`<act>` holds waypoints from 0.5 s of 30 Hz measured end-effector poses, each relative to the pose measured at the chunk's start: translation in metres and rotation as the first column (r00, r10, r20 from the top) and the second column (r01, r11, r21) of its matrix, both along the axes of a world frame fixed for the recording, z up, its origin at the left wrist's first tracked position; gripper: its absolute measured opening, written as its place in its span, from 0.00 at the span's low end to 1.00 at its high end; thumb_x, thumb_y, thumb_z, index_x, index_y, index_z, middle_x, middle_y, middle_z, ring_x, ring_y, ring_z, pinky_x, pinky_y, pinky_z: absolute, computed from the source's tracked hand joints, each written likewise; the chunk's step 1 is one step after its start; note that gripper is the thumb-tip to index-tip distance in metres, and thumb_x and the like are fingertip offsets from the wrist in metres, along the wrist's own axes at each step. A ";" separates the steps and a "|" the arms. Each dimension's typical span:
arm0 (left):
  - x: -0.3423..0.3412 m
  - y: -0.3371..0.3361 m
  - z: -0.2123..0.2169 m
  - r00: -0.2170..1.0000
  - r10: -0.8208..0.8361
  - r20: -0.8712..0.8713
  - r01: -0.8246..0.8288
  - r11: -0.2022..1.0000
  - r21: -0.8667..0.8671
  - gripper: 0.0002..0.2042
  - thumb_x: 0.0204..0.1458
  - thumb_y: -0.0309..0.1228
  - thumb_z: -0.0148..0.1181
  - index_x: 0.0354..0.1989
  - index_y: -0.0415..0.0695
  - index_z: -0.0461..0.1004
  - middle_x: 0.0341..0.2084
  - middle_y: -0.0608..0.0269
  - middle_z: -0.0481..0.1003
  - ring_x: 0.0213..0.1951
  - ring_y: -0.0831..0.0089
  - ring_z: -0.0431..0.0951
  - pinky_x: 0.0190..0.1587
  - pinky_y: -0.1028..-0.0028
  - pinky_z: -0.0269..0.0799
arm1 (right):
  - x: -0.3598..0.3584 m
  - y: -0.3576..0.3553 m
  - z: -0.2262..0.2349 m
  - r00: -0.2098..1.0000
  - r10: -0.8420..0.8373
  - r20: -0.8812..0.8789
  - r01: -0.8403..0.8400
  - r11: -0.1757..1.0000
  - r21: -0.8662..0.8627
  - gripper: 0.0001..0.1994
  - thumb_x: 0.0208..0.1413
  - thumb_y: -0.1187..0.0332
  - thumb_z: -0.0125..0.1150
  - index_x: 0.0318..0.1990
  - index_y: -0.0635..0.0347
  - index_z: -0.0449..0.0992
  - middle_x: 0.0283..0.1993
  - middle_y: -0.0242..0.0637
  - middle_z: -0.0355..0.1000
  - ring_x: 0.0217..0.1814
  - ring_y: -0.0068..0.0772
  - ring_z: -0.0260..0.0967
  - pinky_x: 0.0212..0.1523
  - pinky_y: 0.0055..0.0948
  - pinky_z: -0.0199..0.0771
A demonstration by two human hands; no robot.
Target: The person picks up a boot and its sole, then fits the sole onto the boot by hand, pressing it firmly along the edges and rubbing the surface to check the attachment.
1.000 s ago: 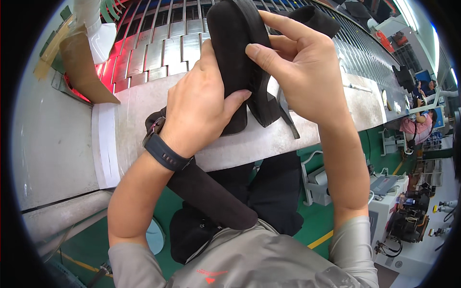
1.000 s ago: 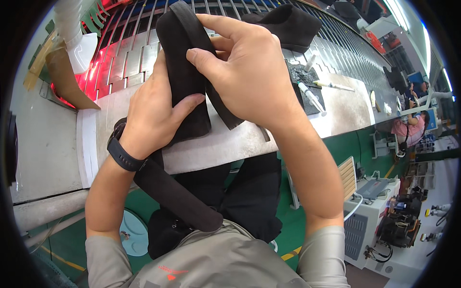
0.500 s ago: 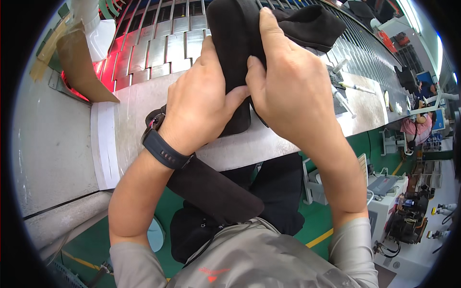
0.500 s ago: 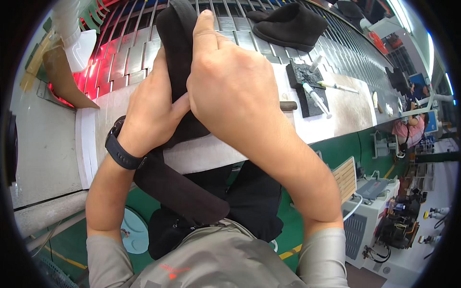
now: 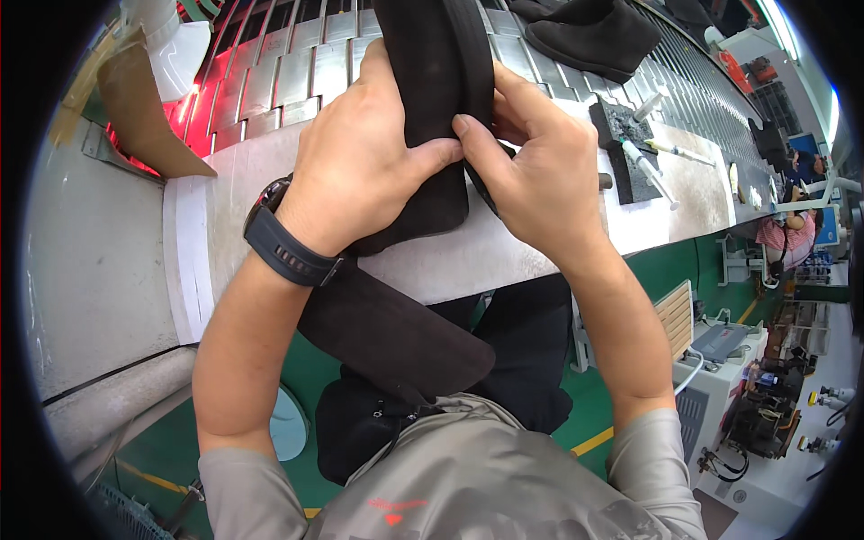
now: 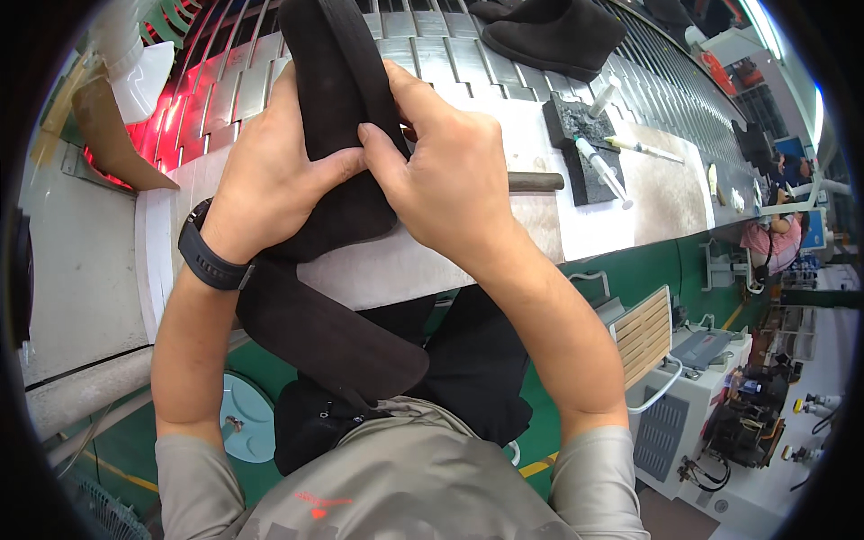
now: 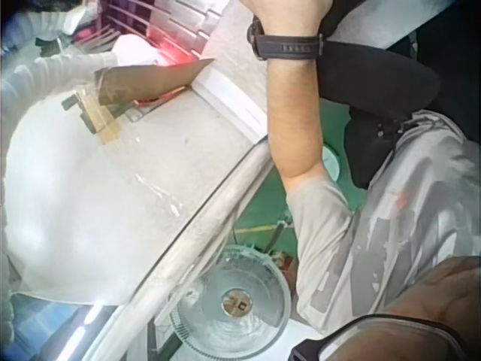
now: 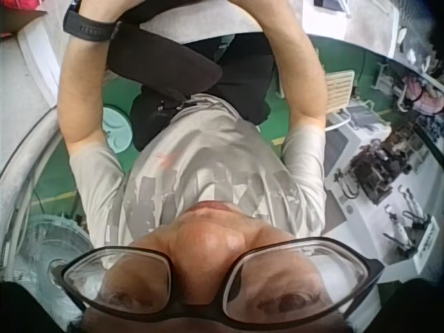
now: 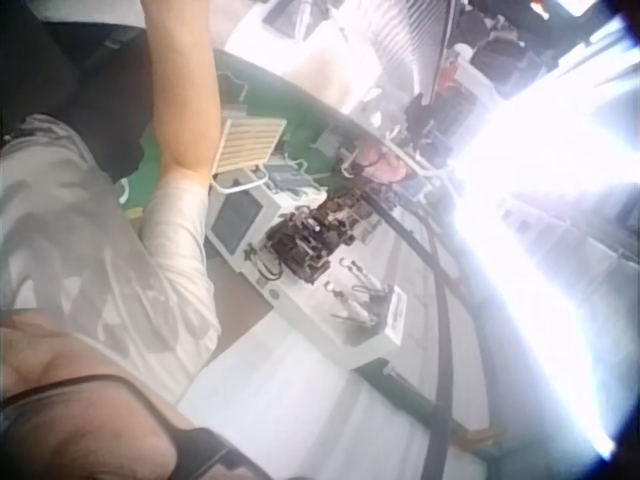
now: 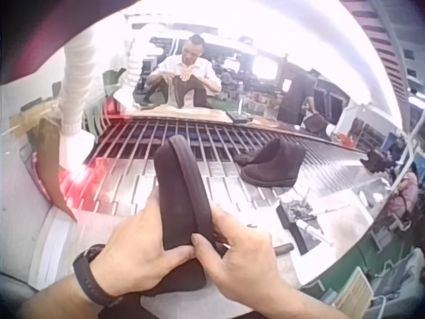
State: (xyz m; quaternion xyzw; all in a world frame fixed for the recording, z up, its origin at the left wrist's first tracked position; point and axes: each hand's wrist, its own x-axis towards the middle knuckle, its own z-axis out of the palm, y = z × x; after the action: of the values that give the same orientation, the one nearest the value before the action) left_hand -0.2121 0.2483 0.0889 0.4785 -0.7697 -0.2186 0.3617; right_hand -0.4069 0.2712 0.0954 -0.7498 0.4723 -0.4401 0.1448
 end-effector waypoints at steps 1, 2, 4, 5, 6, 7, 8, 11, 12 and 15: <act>0.001 -0.002 -0.002 1.000 0.003 0.002 -0.003 1.000 0.003 0.43 0.51 0.27 0.76 0.74 0.34 0.58 0.53 0.38 0.82 0.54 0.44 0.85 0.57 0.58 0.80 | 0.001 0.000 0.000 0.999 -0.022 -0.034 0.021 0.999 -0.024 0.26 0.60 0.77 0.72 0.65 0.71 0.77 0.45 0.50 0.86 0.48 0.34 0.87 0.52 0.32 0.87; 0.002 -0.004 -0.004 1.000 -0.007 0.011 0.008 0.998 -0.055 0.41 0.51 0.31 0.77 0.70 0.32 0.60 0.48 0.37 0.82 0.51 0.41 0.84 0.53 0.54 0.80 | 0.002 0.000 0.000 0.997 -0.045 -0.069 0.041 0.998 -0.049 0.25 0.59 0.76 0.72 0.65 0.72 0.77 0.44 0.51 0.86 0.47 0.35 0.88 0.50 0.32 0.88; 0.002 -0.005 -0.008 1.000 -0.017 0.021 0.020 0.994 -0.109 0.40 0.50 0.36 0.78 0.66 0.31 0.62 0.43 0.37 0.83 0.48 0.39 0.84 0.50 0.51 0.81 | 0.003 0.000 -0.001 0.995 -0.054 -0.087 0.049 0.997 -0.063 0.24 0.59 0.76 0.72 0.63 0.73 0.77 0.42 0.52 0.86 0.45 0.37 0.88 0.49 0.32 0.88; 0.002 -0.005 -0.008 0.999 -0.020 0.027 0.023 0.993 -0.114 0.40 0.50 0.36 0.78 0.66 0.29 0.62 0.43 0.36 0.82 0.48 0.38 0.84 0.50 0.51 0.81 | 0.003 0.000 -0.002 0.992 -0.066 -0.106 0.057 0.995 -0.081 0.24 0.59 0.75 0.72 0.62 0.74 0.78 0.41 0.52 0.85 0.44 0.38 0.88 0.48 0.33 0.88; 0.002 -0.005 -0.008 0.999 -0.022 0.033 0.026 0.992 -0.121 0.40 0.51 0.36 0.78 0.66 0.28 0.62 0.43 0.35 0.82 0.48 0.38 0.84 0.50 0.51 0.81 | 0.003 -0.001 -0.003 0.992 -0.064 -0.106 0.055 0.995 -0.080 0.24 0.59 0.75 0.72 0.62 0.74 0.78 0.41 0.52 0.85 0.44 0.38 0.88 0.48 0.33 0.88; 0.002 -0.005 -0.007 0.999 -0.020 0.033 0.024 0.993 -0.120 0.40 0.51 0.36 0.78 0.66 0.28 0.62 0.43 0.35 0.82 0.48 0.38 0.84 0.50 0.51 0.81 | 0.004 -0.002 -0.005 0.992 -0.058 -0.112 0.044 0.991 -0.128 0.23 0.59 0.74 0.72 0.60 0.75 0.78 0.33 0.52 0.81 0.33 0.44 0.83 0.38 0.37 0.82; 0.002 -0.005 -0.007 0.999 -0.018 0.043 0.023 0.993 -0.113 0.40 0.50 0.37 0.78 0.66 0.27 0.62 0.43 0.34 0.82 0.48 0.38 0.85 0.50 0.52 0.81 | 0.004 -0.003 -0.006 0.992 -0.053 -0.118 0.031 0.984 -0.177 0.22 0.58 0.72 0.72 0.57 0.76 0.79 0.25 0.51 0.77 0.23 0.49 0.78 0.28 0.41 0.75; -0.001 -0.002 -0.003 0.999 0.008 0.051 -0.004 0.998 -0.062 0.41 0.51 0.33 0.78 0.69 0.30 0.61 0.48 0.36 0.82 0.52 0.40 0.84 0.54 0.55 0.80 | 0.005 0.000 -0.003 0.997 -0.071 -0.026 0.068 0.989 -0.129 0.17 0.62 0.70 0.70 0.54 0.73 0.81 0.23 0.51 0.76 0.22 0.50 0.76 0.26 0.41 0.74; -0.002 0.001 -0.002 0.998 0.034 0.053 -0.033 0.999 -0.019 0.42 0.51 0.29 0.78 0.73 0.33 0.60 0.53 0.38 0.82 0.56 0.42 0.83 0.58 0.57 0.79 | 0.004 0.001 0.003 0.997 -0.069 -0.027 0.065 0.990 -0.129 0.17 0.62 0.70 0.70 0.54 0.73 0.81 0.23 0.51 0.76 0.22 0.50 0.76 0.26 0.41 0.74; -0.006 0.007 0.004 0.996 0.057 0.071 -0.056 0.998 -0.015 0.44 0.50 0.31 0.80 0.73 0.33 0.59 0.52 0.37 0.82 0.54 0.40 0.83 0.56 0.55 0.80 | 0.001 0.003 0.025 0.985 -0.091 -0.148 0.083 0.995 -0.059 0.11 0.67 0.66 0.68 0.42 0.66 0.86 0.21 0.50 0.75 0.22 0.52 0.75 0.26 0.42 0.73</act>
State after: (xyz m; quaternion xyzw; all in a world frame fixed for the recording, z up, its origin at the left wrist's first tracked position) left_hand -0.2185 0.2552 0.0925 0.5052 -0.7696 -0.1861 0.3432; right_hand -0.4056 0.2741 0.1204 -0.7630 0.5026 -0.4004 0.0697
